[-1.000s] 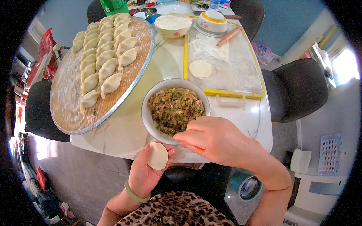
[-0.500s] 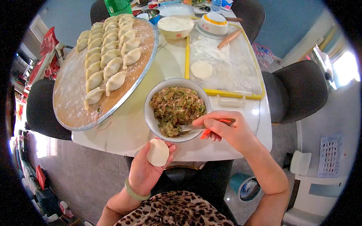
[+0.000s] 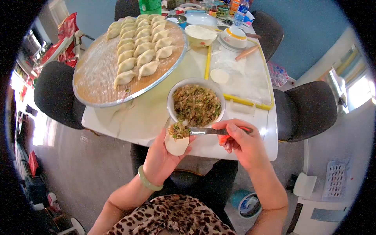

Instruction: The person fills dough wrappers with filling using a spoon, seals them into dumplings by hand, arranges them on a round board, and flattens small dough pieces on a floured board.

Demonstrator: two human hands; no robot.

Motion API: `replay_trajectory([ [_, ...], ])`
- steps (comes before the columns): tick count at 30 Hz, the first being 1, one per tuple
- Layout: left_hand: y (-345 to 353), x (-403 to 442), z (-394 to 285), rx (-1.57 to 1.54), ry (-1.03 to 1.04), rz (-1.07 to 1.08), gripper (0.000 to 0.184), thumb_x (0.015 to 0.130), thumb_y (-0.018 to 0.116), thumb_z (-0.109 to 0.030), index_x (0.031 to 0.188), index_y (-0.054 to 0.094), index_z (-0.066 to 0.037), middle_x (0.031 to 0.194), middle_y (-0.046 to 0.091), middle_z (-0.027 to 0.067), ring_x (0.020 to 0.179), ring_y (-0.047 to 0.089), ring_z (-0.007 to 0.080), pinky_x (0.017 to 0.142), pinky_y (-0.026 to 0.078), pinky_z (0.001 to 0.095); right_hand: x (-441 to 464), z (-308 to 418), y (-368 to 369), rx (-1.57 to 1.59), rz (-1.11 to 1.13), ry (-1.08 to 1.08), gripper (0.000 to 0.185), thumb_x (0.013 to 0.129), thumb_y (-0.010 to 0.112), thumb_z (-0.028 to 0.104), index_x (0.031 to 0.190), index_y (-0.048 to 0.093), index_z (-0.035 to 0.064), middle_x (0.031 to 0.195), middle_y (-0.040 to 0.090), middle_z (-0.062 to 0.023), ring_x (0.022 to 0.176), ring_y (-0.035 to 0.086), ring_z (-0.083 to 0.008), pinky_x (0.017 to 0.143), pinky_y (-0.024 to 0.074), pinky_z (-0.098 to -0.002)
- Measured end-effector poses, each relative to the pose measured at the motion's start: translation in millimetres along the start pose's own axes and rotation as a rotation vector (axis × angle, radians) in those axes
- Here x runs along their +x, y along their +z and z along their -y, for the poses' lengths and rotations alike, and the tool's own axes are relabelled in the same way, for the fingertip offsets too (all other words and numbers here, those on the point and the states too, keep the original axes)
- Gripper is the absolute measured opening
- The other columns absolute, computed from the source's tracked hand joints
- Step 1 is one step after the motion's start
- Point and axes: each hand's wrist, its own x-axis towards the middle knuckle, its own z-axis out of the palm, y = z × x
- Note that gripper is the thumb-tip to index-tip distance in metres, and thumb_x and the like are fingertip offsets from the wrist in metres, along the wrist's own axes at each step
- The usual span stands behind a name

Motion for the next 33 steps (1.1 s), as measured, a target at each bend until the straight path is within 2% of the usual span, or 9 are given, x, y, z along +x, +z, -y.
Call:
replay_trajectory([
  [5, -8.2, -3.1, 6.3, -0.072, 0.007, 0.042, 0.046, 0.101, 0.021, -0.037, 0.120, 0.045, -0.003, 0.121, 0.053, 0.0145, 0.112, 0.052, 0.0269, 0.090, 0.045, 0.0391, -20.9, -41.1, 14.5, 0.000, -0.079, 0.094, 0.030, 0.093, 0.052, 0.023, 0.104, 0.063, -0.0033, 0.075, 0.060, -0.0046, 0.063, 0.052, -0.0081, 0.058, 0.0423, -0.0196],
  [9, -10.2, -9.7, 8.8, -0.088, 0.005, 0.046, 0.045, 0.101, 0.021, -0.038, 0.115, 0.047, -0.005, 0.120, 0.054, 0.0145, 0.113, 0.051, 0.0260, 0.092, 0.043, 0.0393, -36.9, -66.9, 16.9, -0.245, -0.063, -0.065, 0.024, 0.092, 0.052, 0.014, 0.109, 0.063, 0.0011, 0.080, 0.061, -0.0046, 0.067, 0.054, -0.0102, 0.062, 0.0439, -0.0201],
  [11, -8.5, -14.7, 8.2, -0.089, 0.012, 0.019, 0.045, 0.101, 0.021, -0.037, 0.115, 0.047, -0.005, 0.120, 0.054, 0.0148, 0.114, 0.050, 0.0263, 0.093, 0.042, 0.0397, -41.5, -71.7, 20.5, -0.685, 0.063, -0.518, 0.022, 0.088, 0.057, 0.009, 0.109, 0.064, 0.0041, 0.082, 0.061, -0.0069, 0.068, 0.056, -0.0135, 0.061, 0.0446, -0.0226],
  [12, -7.8, -15.5, 8.4, -0.084, 0.018, -0.004, 0.044, 0.101, 0.021, -0.037, 0.115, 0.047, -0.005, 0.120, 0.053, 0.0150, 0.114, 0.050, 0.0265, 0.094, 0.042, 0.0401, -44.8, -68.6, 26.2, -0.842, 0.078, -0.601, 0.028, 0.081, 0.063, 0.004, 0.109, 0.064, 0.0066, 0.083, 0.059, -0.0085, 0.068, 0.057, -0.0180, 0.060, 0.0462, -0.0260],
  [16, -10.5, -15.8, 11.0, -0.122, 0.052, 0.004, 0.043, 0.101, 0.021, -0.037, 0.113, 0.046, -0.004, 0.118, 0.052, 0.0157, 0.115, 0.049, 0.0275, 0.096, 0.040, 0.0408, -46.2, -88.2, 31.1, -1.247, 0.142, -0.901, 0.039, 0.071, 0.068, 0.004, 0.109, 0.063, 0.0092, 0.086, 0.055, -0.0064, 0.068, 0.056, -0.0204, 0.059, 0.0481, -0.0290],
  [23, -11.2, -17.8, 8.0, -0.142, 0.069, -0.031, 0.041, 0.101, 0.023, -0.036, 0.111, 0.042, -0.002, 0.116, 0.051, 0.0157, 0.117, 0.047, 0.0291, 0.093, 0.040, 0.0416, -52.9, -94.3, 42.9, -1.299, 0.156, -0.895, 0.043, 0.070, 0.070, 0.007, 0.112, 0.062, 0.0101, 0.088, 0.054, -0.0049, 0.071, 0.055, -0.0203, 0.059, 0.0471, -0.0285],
  [29, -16.5, -16.1, 7.7, -0.192, 0.091, 0.059, 0.043, 0.101, 0.022, -0.037, 0.112, 0.046, -0.002, 0.118, 0.052, 0.0145, 0.119, 0.046, 0.0284, 0.093, 0.040, 0.0403, -60.8, -57.2, 36.6, -1.275, 0.218, -0.886, 0.032, 0.077, 0.066, 0.007, 0.109, 0.063, 0.0066, 0.089, 0.056, -0.0062, 0.072, 0.056, -0.0193, 0.060, 0.0472, -0.0269],
  [31, -16.2, -18.7, 8.0, -0.183, 0.098, 0.136, 0.045, 0.100, 0.023, -0.037, 0.113, 0.047, -0.002, 0.119, 0.053, 0.0142, 0.120, 0.046, 0.0281, 0.093, 0.039, 0.0396, -69.9, -41.7, 41.5, -0.884, 0.069, -0.689, 0.025, 0.084, 0.058, 0.005, 0.108, 0.064, 0.0020, 0.089, 0.058, -0.0090, 0.070, 0.057, -0.0171, 0.062, 0.0471, -0.0254],
  [33, -9.8, -22.1, 8.6, -0.221, 0.088, 0.101, 0.046, 0.100, 0.023, -0.038, 0.116, 0.048, -0.003, 0.121, 0.053, 0.0140, 0.121, 0.044, 0.0273, 0.095, 0.038, 0.0388, -69.0, -42.1, 43.5, -0.773, 0.018, -0.675, 0.024, 0.087, 0.050, 0.002, 0.107, 0.063, -0.0024, 0.087, 0.060, -0.0112, 0.069, 0.058, -0.0150, 0.063, 0.0474, -0.0249],
])
